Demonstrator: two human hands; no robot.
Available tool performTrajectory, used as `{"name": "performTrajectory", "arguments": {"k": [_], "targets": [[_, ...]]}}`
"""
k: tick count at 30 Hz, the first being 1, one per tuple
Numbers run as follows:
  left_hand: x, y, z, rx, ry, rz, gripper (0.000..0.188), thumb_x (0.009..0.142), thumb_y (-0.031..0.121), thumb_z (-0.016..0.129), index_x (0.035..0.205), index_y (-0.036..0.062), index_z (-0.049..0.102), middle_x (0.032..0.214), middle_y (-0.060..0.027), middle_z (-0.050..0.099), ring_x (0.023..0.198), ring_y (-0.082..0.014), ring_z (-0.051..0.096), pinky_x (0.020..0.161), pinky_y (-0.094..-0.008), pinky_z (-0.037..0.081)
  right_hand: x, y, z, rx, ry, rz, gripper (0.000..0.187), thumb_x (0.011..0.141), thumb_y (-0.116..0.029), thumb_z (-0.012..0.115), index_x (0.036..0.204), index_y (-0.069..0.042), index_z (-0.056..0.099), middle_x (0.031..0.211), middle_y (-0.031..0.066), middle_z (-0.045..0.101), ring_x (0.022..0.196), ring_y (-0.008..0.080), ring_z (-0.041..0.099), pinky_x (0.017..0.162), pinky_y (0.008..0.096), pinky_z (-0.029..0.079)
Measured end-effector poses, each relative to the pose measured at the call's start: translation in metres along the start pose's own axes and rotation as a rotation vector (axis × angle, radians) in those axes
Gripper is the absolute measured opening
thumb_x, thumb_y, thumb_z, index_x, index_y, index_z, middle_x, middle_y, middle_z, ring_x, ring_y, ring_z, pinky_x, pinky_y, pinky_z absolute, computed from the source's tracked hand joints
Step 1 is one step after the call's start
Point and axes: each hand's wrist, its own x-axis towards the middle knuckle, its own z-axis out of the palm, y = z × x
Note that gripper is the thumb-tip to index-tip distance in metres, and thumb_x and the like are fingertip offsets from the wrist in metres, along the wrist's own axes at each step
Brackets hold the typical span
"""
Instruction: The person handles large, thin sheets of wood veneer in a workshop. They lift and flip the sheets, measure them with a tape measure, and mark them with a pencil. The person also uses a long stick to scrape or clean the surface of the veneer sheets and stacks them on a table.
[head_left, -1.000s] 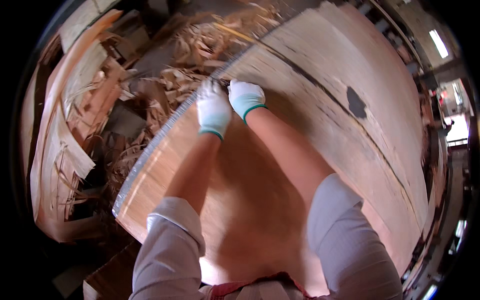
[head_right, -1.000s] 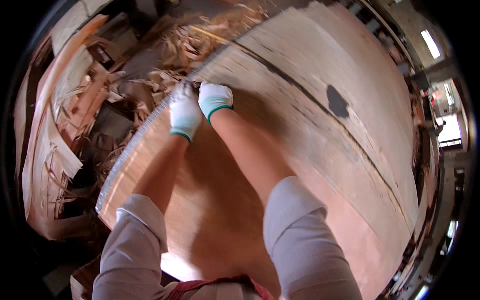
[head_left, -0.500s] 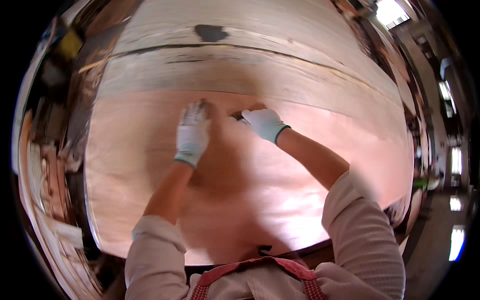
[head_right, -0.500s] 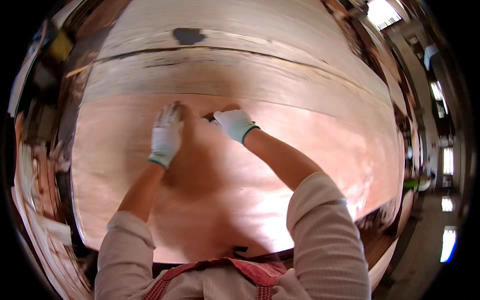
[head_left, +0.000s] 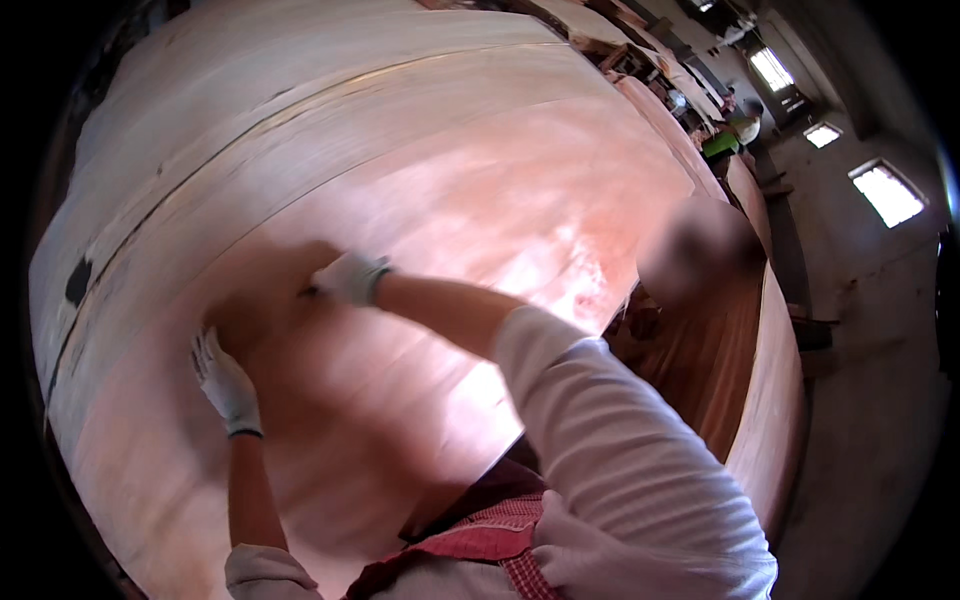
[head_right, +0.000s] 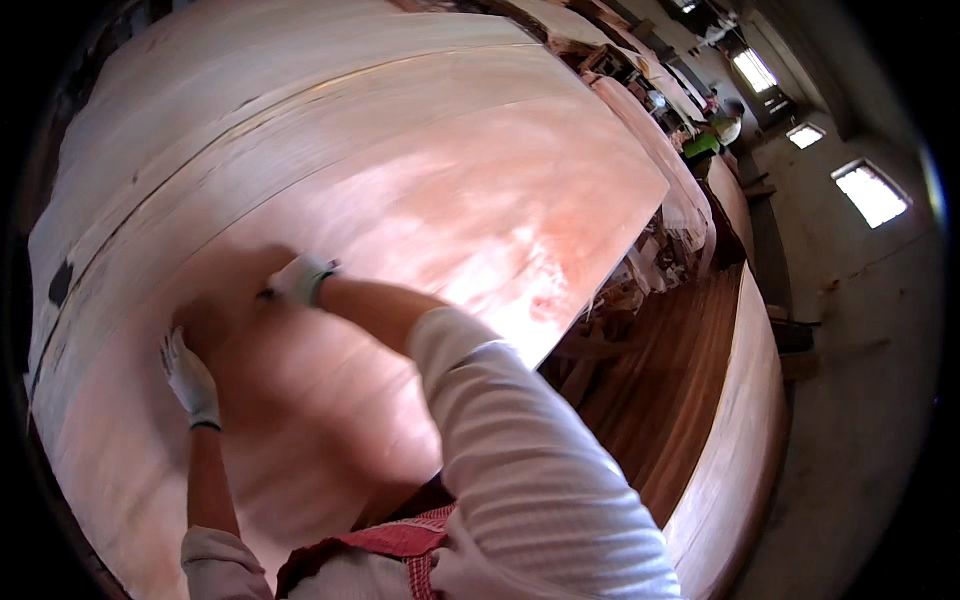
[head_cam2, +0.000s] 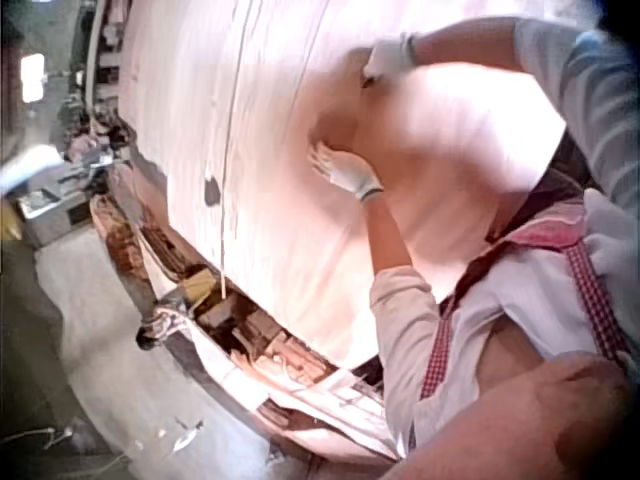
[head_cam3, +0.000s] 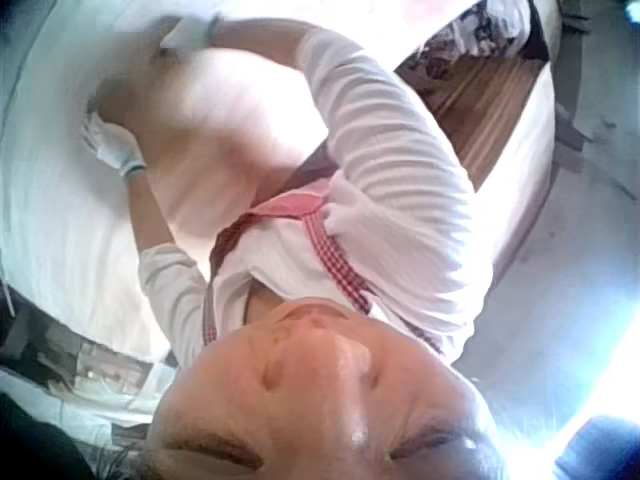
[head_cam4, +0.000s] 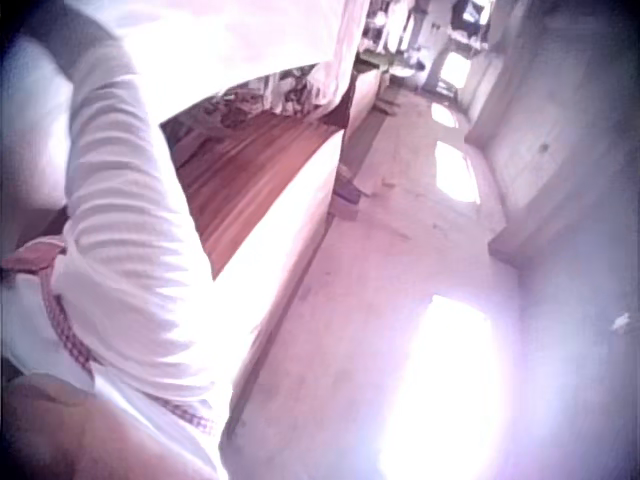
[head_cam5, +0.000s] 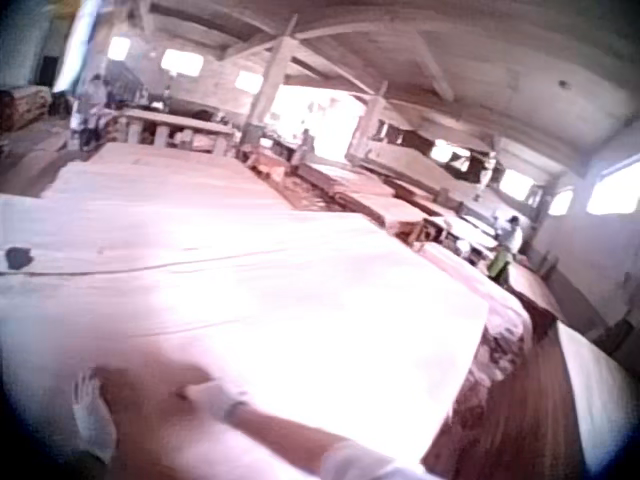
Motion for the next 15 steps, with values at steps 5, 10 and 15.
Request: {"name": "performTrajectory", "arguments": {"k": [5, 10, 15], "targets": [[-0.002, 0.065, 0.082, -0.086, 0.028, -0.007, 0.043, 0.098, 0.013, 0.035, 0.140, 0.0031, 0.035, 0.147, -0.0089, 0.036, 0.136, -0.0265, 0.031, 0.115, -0.0396, 0.022, 0.021, -0.011, -0.027, -0.282, -0.412, 0.118, 0.023, 0.083, -0.021, 0.053, 0.097, -0.018, 0.072, 0.090, 0.0086, 0.071, 0.088, 0.0294, 0.068, 0.066, 0.0487, 0.052], [0.010, 0.112, 0.044, 0.129, -0.078, -0.023, 0.042, 0.099, 0.011, 0.032, 0.140, 0.0027, 0.034, 0.148, -0.0078, 0.034, 0.137, -0.0241, 0.029, 0.115, -0.0388, 0.023, -0.123, 0.231, -0.089, 0.047, 0.024, -0.104, 0.028, 0.089, -0.038, 0.054, 0.106, -0.020, 0.066, 0.093, 0.0109, 0.068, 0.086, 0.0288, 0.066, 0.071, 0.0431, 0.052], [0.054, 0.254, 0.046, -1.350, -0.157, -0.678, 0.043, 0.099, 0.014, 0.032, 0.139, 0.0003, 0.037, 0.145, -0.0139, 0.037, 0.135, -0.0234, 0.032, 0.114, -0.0350, 0.022, -0.219, 0.333, -0.108, -0.125, -0.242, 0.270, 0.023, 0.093, -0.027, 0.047, 0.099, -0.010, 0.061, 0.085, 0.0117, 0.068, 0.078, 0.0309, 0.067, 0.067, 0.0435, 0.052]]}}
